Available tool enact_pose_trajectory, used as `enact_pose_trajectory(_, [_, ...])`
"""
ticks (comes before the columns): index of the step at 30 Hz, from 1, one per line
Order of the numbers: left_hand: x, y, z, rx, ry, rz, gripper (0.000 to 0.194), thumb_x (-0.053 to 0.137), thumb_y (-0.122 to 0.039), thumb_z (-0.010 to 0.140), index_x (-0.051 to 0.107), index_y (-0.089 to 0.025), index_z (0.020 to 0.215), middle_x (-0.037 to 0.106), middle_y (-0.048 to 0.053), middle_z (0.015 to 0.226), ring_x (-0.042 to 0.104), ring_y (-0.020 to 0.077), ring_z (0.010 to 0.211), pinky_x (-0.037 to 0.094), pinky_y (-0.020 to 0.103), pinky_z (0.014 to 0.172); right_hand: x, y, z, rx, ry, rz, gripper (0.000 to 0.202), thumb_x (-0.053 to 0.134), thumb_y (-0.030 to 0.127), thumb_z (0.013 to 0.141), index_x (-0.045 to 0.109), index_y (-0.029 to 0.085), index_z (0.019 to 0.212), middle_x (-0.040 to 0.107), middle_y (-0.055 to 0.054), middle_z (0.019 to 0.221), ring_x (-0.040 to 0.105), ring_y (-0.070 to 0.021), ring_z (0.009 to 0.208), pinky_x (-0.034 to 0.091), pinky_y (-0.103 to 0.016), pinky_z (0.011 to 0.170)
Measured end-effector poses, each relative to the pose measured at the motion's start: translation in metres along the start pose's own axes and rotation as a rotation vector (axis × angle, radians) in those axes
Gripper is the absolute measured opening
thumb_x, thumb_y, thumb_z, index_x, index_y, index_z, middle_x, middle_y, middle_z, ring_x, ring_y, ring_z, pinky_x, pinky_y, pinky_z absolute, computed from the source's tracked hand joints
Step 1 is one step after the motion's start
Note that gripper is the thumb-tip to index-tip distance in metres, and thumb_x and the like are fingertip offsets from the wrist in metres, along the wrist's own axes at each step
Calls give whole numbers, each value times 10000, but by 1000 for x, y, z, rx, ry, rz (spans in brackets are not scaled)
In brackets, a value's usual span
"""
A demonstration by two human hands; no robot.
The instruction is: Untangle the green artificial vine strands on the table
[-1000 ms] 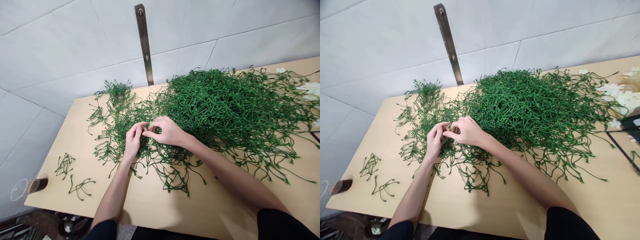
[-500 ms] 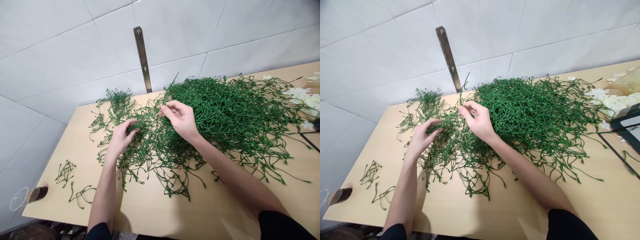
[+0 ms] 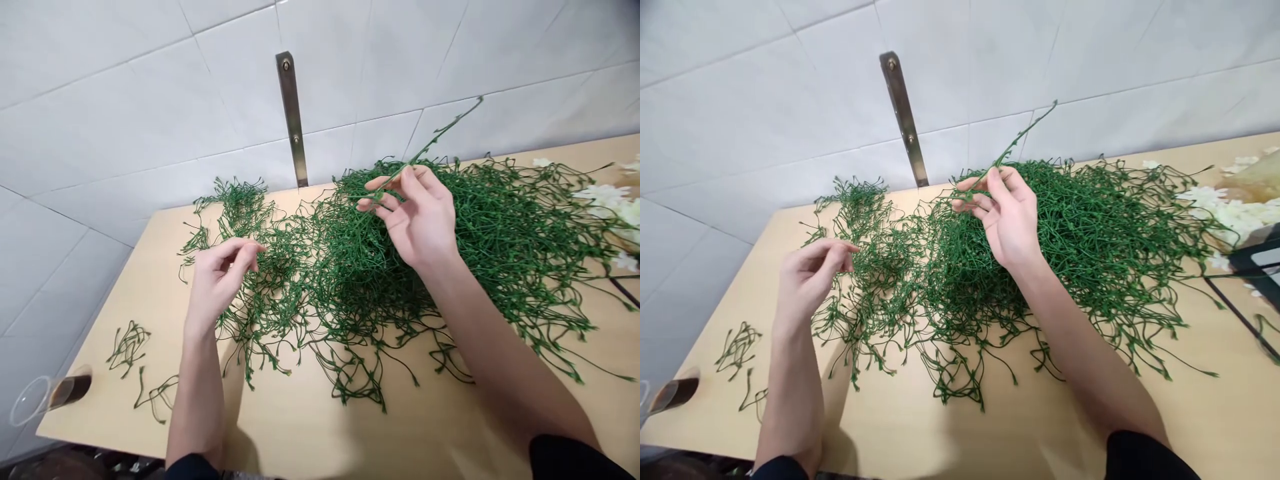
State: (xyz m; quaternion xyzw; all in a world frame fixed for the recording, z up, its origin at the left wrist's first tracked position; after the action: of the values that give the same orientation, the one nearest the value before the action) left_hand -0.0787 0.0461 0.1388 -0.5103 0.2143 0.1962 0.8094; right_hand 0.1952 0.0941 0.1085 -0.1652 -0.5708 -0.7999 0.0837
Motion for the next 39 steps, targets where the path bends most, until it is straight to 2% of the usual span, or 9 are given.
enact_pose_trajectory(2, [15, 1, 0, -40, 194, -6, 168, 596, -306, 899, 726, -200, 907, 683, 26, 713, 614, 135, 643, 458, 235, 581, 2, 4, -2, 3, 25, 15, 326, 645, 527, 841, 469, 254, 812, 672, -15, 893, 687, -183, 829, 591, -397, 805])
enact_pose_trajectory(6, [55, 8, -7, -41, 874, 44, 202, 728, -325, 793, 723, -206, 956, 717, 33, 807, 606, 144, 641, 411, 231, 545, 9, 13, -9, 3, 65, -38, 328, 628, 567, 846, 512, 260, 836, 680, -26, 937, 688, -220, 902, 588, -433, 805])
enact_pose_trajectory(8, [63, 17, -10, -41, 966, 156, 187, 792, -304, 713, 720, -209, 856, 696, 16, 766, 574, 145, 621, 361, 229, 525, 10, 20, -12, -7, 62, -52, 314, 623, 569, 850, 544, 265, 848, 687, -30, 962, 686, -240, 944, 582, -446, 810])
enact_pose_trajectory(17, [5, 67, -8, -421, 685, 779, 283, 657, -85, 582, 756, -275, 767, 715, 38, 813, 646, 209, 673, 331, 223, 478, -7, 64, -12, -68, -94, 246, 225, 611, 301, 926, 662, 272, 709, 680, 30, 844, 668, -112, 753, 553, -285, 806])
enact_pose_trajectory(20, [-14, 68, -8, -487, 651, 775, 319, 668, -116, 597, 774, -279, 849, 736, 49, 882, 682, 224, 714, 412, 230, 514, -1, 65, -17, -53, -28, 168, 155, 693, 374, 864, 657, 283, 745, 694, 20, 861, 681, -149, 770, 574, -335, 831])
enact_pose_trajectory(23, [-23, 52, -8, -358, 602, 633, 446, 744, -198, 637, 746, -282, 1075, 729, 78, 1105, 695, 274, 915, 510, 280, 655, 14, 56, -25, -17, 93, 114, 218, 711, 424, 834, 603, 254, 750, 705, 13, 856, 698, -162, 757, 597, -385, 823])
enact_pose_trajectory(29, [5, -4, -5, 1, 329, 134, 290, 536, -372, 935, 736, -226, 1086, 748, 87, 1047, 682, 228, 942, 534, 347, 826, 38, 29, -38, 162, 253, 71, 305, 692, 490, 832, 541, 227, 799, 711, -33, 916, 730, -196, 823, 622, -403, 828])
enact_pose_trajectory(34, [46, -9, -1, -88, 203, -383, 259, 588, -378, 917, 750, -219, 1041, 748, 80, 1055, 685, 192, 942, 559, 315, 803, 42, 12, -39, 236, 339, 67, 274, 678, 459, 850, 553, 216, 830, 704, -50, 949, 722, -193, 875, 636, -383, 802])
enact_pose_trajectory(39, [64, 7, -2, -258, 212, -508, 257, 695, -412, 832, 728, -169, 910, 727, 72, 885, 642, 149, 716, 537, 258, 620, 42, -1, -35, 253, 367, 37, 235, 705, 406, 828, 611, 195, 874, 691, -61, 983, 687, -164, 881, 637, -353, 806])
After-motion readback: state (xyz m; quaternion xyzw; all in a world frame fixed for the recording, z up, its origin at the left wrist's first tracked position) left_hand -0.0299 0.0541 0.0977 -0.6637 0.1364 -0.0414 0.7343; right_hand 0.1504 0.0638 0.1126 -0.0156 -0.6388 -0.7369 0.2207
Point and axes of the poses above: each hand's wrist, its own z-axis towards the middle knuckle, its own x-axis out of the palm, y = z × x, the point moved 2 cm from there along z, towards the middle knuckle
